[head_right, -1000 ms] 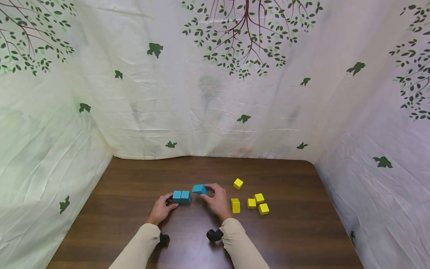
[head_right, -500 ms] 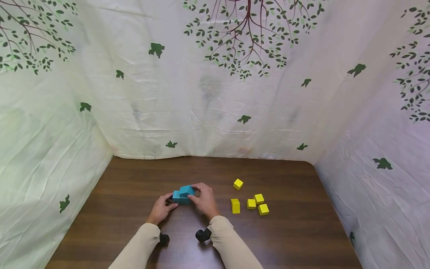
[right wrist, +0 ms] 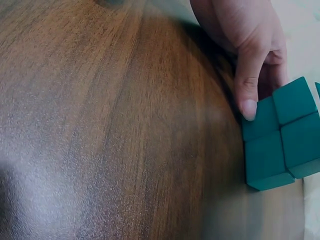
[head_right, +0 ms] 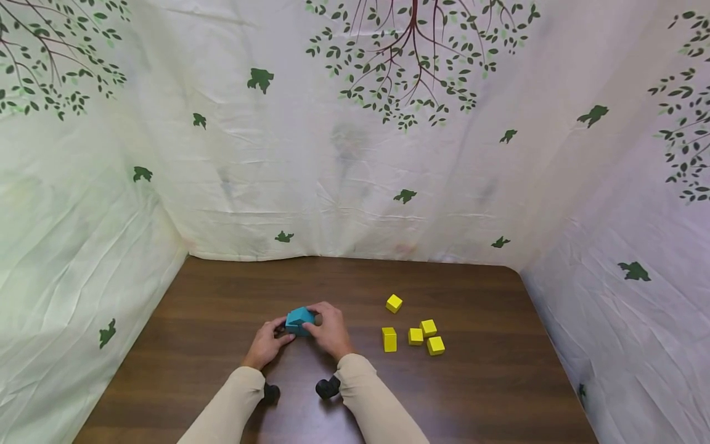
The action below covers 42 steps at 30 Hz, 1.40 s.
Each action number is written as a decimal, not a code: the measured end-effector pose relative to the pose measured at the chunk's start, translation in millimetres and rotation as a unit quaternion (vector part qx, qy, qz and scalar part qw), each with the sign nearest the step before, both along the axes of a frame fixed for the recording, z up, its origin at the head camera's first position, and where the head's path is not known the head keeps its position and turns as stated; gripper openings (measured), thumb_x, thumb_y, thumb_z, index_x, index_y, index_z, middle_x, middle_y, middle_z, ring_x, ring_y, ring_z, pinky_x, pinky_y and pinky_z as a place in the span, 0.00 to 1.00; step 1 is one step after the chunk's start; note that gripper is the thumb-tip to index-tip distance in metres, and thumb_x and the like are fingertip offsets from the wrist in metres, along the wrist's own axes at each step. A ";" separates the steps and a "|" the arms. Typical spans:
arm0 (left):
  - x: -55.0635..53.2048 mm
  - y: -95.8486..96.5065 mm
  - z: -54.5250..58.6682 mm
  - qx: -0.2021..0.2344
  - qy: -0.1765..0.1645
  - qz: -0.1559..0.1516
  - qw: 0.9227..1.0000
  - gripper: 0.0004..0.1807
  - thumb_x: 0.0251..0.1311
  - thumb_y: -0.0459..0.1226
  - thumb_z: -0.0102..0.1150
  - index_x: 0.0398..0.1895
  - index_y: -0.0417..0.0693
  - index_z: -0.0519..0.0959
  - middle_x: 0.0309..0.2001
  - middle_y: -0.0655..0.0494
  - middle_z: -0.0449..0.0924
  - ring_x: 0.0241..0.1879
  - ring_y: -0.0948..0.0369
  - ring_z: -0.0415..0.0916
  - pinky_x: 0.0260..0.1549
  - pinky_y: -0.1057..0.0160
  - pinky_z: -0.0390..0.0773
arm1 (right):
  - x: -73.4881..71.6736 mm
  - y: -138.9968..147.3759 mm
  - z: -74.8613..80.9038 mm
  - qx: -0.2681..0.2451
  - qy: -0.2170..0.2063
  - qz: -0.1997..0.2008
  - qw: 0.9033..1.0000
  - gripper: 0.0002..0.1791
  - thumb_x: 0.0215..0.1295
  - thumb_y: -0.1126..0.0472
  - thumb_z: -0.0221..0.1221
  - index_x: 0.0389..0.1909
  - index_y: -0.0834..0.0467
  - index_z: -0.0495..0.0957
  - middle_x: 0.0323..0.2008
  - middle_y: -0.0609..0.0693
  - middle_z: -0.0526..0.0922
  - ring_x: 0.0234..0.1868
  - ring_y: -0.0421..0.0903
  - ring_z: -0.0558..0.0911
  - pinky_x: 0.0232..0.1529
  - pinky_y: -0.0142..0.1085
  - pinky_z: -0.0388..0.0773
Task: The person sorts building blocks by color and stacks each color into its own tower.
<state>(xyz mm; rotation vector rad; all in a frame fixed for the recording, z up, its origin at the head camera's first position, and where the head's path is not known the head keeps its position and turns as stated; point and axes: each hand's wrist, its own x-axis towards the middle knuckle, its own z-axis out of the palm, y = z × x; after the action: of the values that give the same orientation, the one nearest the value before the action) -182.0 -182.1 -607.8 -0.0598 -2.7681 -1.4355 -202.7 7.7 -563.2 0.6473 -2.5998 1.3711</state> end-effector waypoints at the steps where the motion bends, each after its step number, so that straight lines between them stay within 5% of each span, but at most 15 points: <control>1: -0.1 0.1 0.2 0.002 0.000 0.001 1.000 0.22 0.54 0.29 0.67 0.53 0.34 0.77 0.39 0.46 0.77 0.42 0.50 0.71 0.45 0.48 0.72 | 0.4 -0.7 0.5 -0.001 -0.004 0.000 1.000 0.19 0.55 0.63 0.70 0.47 0.63 0.82 0.42 0.52 0.84 0.46 0.47 0.81 0.50 0.40 0.77; 42: 1.6 -1.4 1.3 0.007 -0.013 0.010 1.000 0.23 0.55 0.29 0.67 0.55 0.36 0.76 0.39 0.46 0.75 0.42 0.50 0.70 0.45 0.47 0.72 | 3.4 2.2 -0.1 0.004 -0.060 0.010 0.998 0.24 0.56 0.62 0.69 0.54 0.59 0.78 0.49 0.53 0.81 0.51 0.50 0.79 0.50 0.44 0.76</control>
<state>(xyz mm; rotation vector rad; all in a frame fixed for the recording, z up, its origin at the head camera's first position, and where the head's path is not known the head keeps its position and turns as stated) -180.4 -183.5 -606.5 -0.0128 -2.7701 -1.4618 -199.3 9.9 -563.2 0.6130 -2.6981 1.4502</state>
